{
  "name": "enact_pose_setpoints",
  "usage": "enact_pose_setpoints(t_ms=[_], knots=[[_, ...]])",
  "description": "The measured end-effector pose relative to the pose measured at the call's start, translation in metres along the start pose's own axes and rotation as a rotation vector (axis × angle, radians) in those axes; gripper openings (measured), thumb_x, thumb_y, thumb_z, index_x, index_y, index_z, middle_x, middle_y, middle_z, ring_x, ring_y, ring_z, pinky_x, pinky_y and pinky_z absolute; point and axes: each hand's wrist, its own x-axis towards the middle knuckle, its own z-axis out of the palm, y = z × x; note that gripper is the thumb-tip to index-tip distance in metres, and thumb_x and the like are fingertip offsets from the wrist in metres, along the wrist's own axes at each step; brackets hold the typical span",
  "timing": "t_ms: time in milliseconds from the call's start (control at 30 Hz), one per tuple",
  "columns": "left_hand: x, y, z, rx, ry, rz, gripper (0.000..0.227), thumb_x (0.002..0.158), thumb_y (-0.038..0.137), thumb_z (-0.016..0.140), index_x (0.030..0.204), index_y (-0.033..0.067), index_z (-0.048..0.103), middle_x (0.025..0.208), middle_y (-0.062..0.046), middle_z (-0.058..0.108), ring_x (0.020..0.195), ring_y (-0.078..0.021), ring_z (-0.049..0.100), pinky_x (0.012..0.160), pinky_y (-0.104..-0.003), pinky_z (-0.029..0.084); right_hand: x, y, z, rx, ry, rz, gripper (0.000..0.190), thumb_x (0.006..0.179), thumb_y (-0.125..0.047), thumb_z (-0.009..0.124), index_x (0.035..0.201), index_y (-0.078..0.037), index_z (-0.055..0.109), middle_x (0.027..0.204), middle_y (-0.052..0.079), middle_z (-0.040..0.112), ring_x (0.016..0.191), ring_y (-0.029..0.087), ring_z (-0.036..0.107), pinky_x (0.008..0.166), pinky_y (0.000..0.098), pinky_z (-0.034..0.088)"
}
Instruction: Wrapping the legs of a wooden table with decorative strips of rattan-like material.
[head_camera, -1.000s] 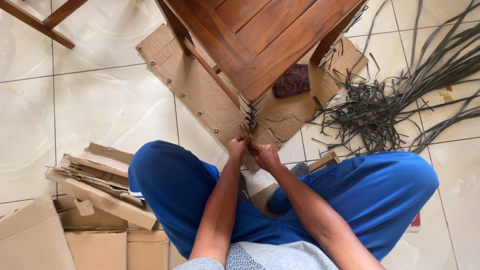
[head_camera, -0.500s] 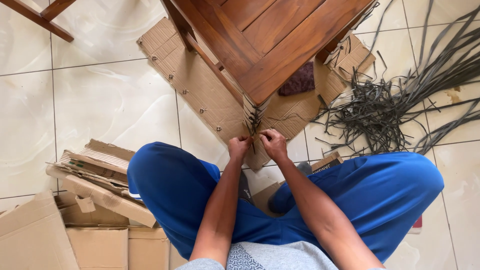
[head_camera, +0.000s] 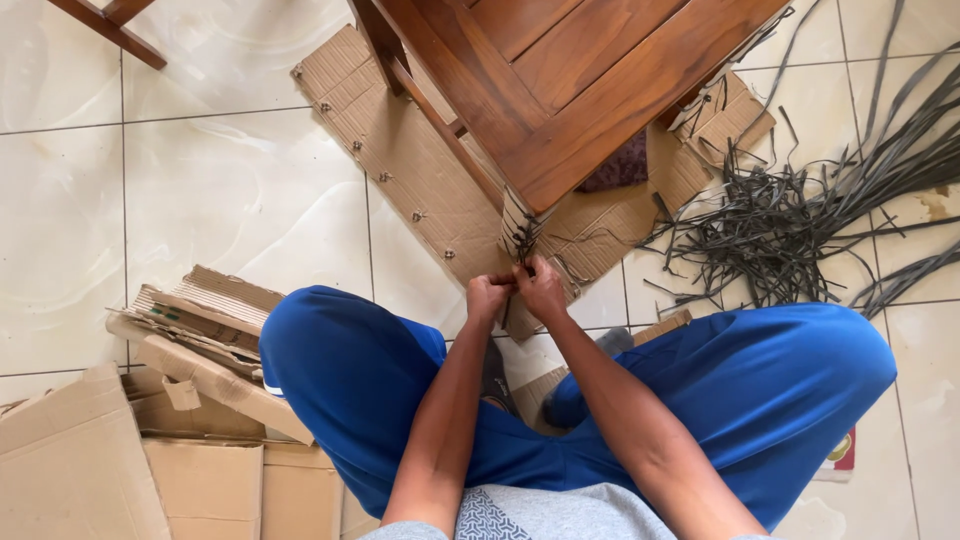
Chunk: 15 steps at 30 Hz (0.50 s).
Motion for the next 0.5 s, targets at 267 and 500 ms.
enact_pose_setpoints(t_ms=[267,500], knots=[[-0.014,0.013,-0.002,-0.075,0.035,-0.036,0.031,0.073,0.029,0.081,0.102,0.0189,0.083,0.085,-0.007,0.080,0.088,-0.0233,0.077,0.084,-0.033,0.057,-0.011,-0.022,-0.019,0.057,0.019,-0.043,0.015,0.096,-0.021,0.058,0.108,-0.013,0.065,0.094,0.018,0.073,0.101,0.043,0.070,0.088,0.0554,0.054],[-0.034,0.037,-0.019,0.067,0.120,0.013,0.024,0.076,0.024,0.075,0.099,0.0287,0.082,0.094,-0.003,0.080,0.104,-0.0285,0.074,0.093,-0.040,0.057,-0.012,-0.029,-0.020,-0.088,0.055,-0.185,0.016,0.097,-0.032,0.063,0.098,-0.016,0.064,0.082,0.014,0.073,0.086,0.040,0.073,0.076,0.0552,0.057]])
